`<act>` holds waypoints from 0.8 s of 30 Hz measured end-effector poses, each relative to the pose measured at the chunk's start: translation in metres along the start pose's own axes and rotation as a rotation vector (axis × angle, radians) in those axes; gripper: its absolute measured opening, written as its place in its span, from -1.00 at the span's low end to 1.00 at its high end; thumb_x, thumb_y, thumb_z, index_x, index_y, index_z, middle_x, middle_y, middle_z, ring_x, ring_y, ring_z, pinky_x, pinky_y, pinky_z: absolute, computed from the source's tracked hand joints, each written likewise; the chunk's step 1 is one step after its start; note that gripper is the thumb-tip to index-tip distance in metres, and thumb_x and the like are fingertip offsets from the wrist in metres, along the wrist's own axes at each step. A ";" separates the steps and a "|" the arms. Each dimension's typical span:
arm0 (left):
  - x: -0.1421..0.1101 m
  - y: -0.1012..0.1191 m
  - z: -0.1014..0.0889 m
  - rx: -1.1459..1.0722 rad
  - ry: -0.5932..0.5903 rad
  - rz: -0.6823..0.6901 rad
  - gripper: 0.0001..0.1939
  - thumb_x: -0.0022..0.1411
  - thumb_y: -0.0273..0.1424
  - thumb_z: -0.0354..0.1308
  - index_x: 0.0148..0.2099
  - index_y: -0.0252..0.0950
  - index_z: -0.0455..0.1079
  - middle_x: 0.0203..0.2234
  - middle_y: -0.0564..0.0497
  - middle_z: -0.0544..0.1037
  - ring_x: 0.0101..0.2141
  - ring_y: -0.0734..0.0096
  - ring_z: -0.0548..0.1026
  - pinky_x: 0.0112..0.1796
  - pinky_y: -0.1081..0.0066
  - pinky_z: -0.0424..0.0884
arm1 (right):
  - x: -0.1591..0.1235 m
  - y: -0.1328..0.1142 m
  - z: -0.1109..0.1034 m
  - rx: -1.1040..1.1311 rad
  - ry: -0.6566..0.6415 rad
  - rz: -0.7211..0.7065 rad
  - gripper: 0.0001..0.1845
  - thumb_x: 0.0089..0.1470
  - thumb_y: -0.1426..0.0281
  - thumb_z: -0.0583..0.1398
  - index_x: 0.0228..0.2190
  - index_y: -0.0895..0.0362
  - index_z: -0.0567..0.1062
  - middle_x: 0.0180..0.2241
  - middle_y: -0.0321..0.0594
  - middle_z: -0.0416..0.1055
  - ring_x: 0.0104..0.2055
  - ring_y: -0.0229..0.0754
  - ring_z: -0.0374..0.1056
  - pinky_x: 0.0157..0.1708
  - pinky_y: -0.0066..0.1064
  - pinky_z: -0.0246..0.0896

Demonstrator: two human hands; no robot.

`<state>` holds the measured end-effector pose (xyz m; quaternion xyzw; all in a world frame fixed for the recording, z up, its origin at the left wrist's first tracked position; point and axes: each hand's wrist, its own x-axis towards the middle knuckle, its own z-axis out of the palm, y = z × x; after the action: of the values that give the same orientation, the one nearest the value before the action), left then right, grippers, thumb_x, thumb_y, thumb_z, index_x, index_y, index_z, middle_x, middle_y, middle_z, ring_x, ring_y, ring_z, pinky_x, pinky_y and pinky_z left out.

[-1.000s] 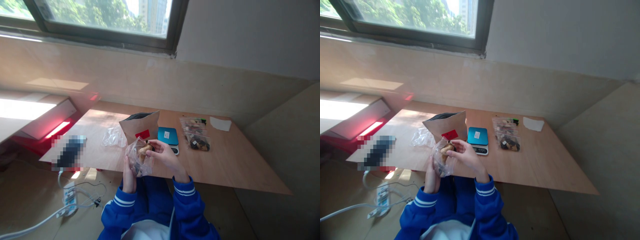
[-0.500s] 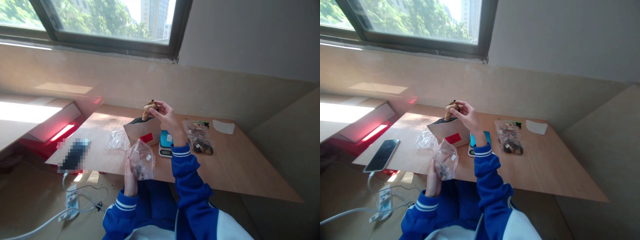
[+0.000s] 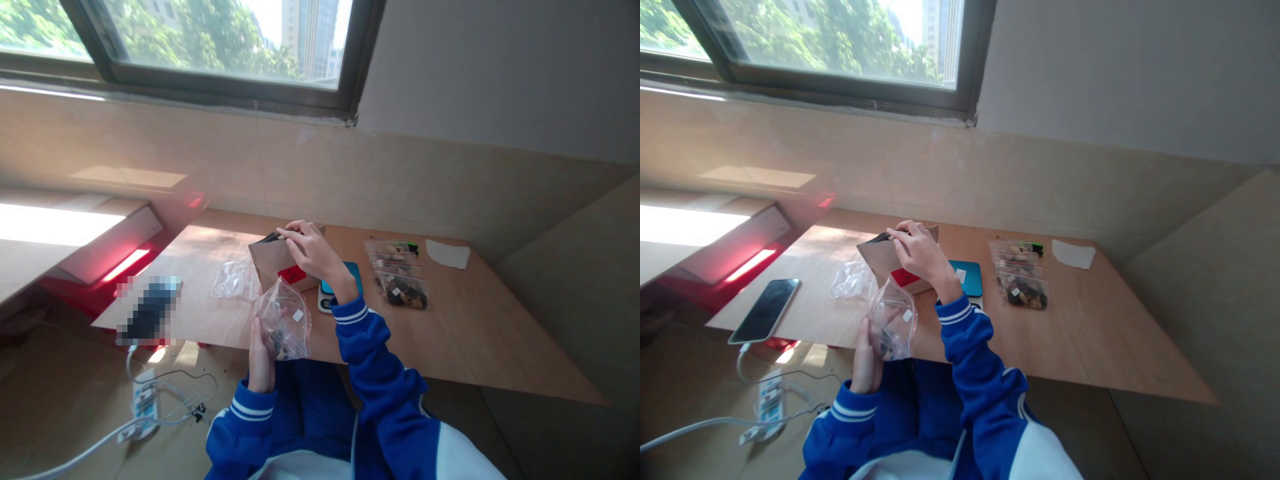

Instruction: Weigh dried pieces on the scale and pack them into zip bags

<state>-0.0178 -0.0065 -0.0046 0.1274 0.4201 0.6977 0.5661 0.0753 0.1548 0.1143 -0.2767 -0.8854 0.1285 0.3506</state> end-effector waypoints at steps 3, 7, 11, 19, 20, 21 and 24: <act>0.000 0.000 0.001 -0.021 -0.042 0.010 -0.34 0.27 -0.01 -0.03 0.33 -0.15 0.09 -0.05 -0.10 0.57 0.00 0.28 0.50 0.00 0.27 0.39 | -0.001 0.001 0.002 0.043 0.040 0.015 -0.56 0.23 0.49 0.00 0.13 0.20 0.30 0.01 -0.02 0.37 0.07 -0.11 0.24 0.14 -0.22 0.10; -0.001 -0.002 0.004 -0.021 -0.046 0.000 -0.35 0.28 -0.02 -0.03 0.33 -0.14 0.08 -0.04 -0.11 0.57 -0.02 0.27 0.51 0.03 0.23 0.36 | 0.000 0.003 0.004 0.145 0.091 0.068 -0.64 0.23 0.49 0.00 0.06 0.18 0.27 -0.07 -0.04 0.43 -0.07 -0.14 0.33 0.06 -0.23 0.17; 0.000 -0.004 0.006 -0.031 -0.026 0.010 -0.38 0.31 -0.06 -0.06 0.34 -0.14 0.07 -0.02 -0.10 0.56 0.03 0.30 0.48 0.11 0.24 0.27 | 0.003 0.005 0.006 0.158 0.155 0.086 -0.76 0.21 0.48 0.06 -0.07 0.16 0.29 -0.10 -0.08 0.41 -0.17 -0.18 0.35 -0.04 -0.30 0.22; -0.001 -0.004 0.010 0.007 -0.037 -0.002 -0.38 0.32 -0.04 -0.10 0.30 -0.25 0.15 -0.03 -0.16 0.56 0.01 0.25 0.48 0.13 0.20 0.25 | 0.003 0.000 0.012 -0.019 0.204 0.158 -0.73 0.27 0.29 0.06 -0.40 0.14 0.45 -0.38 -0.17 0.44 -0.15 -0.11 0.26 -0.09 -0.32 0.17; -0.002 -0.004 0.010 0.010 -0.035 0.005 -0.39 0.32 -0.05 -0.10 0.30 -0.25 0.17 -0.02 -0.16 0.55 0.02 0.25 0.48 0.12 0.20 0.26 | 0.002 -0.004 0.010 -0.002 0.200 0.159 -0.73 0.27 0.29 0.06 -0.37 0.14 0.47 -0.36 -0.17 0.47 -0.12 -0.10 0.25 -0.05 -0.30 0.15; -0.002 -0.003 0.011 0.011 -0.032 0.012 -0.39 0.32 -0.05 -0.09 0.29 -0.24 0.18 -0.01 -0.15 0.54 0.03 0.25 0.47 0.12 0.20 0.26 | -0.001 -0.008 0.008 0.023 0.215 0.160 -0.75 0.27 0.29 0.07 -0.33 0.14 0.49 -0.32 -0.17 0.49 -0.08 -0.10 0.25 -0.01 -0.28 0.12; -0.002 -0.002 0.011 0.018 -0.016 0.019 -0.40 0.32 -0.06 -0.08 0.29 -0.25 0.19 0.04 -0.15 0.51 0.07 0.25 0.44 0.12 0.22 0.27 | -0.018 -0.027 -0.005 0.192 0.286 0.155 -0.81 0.26 0.37 0.06 -0.24 0.12 0.48 -0.19 -0.20 0.48 -0.03 -0.15 0.27 0.05 -0.25 0.09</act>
<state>-0.0082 -0.0034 0.0015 0.1421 0.4206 0.6982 0.5617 0.0789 0.1227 0.1195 -0.3250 -0.7862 0.1984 0.4867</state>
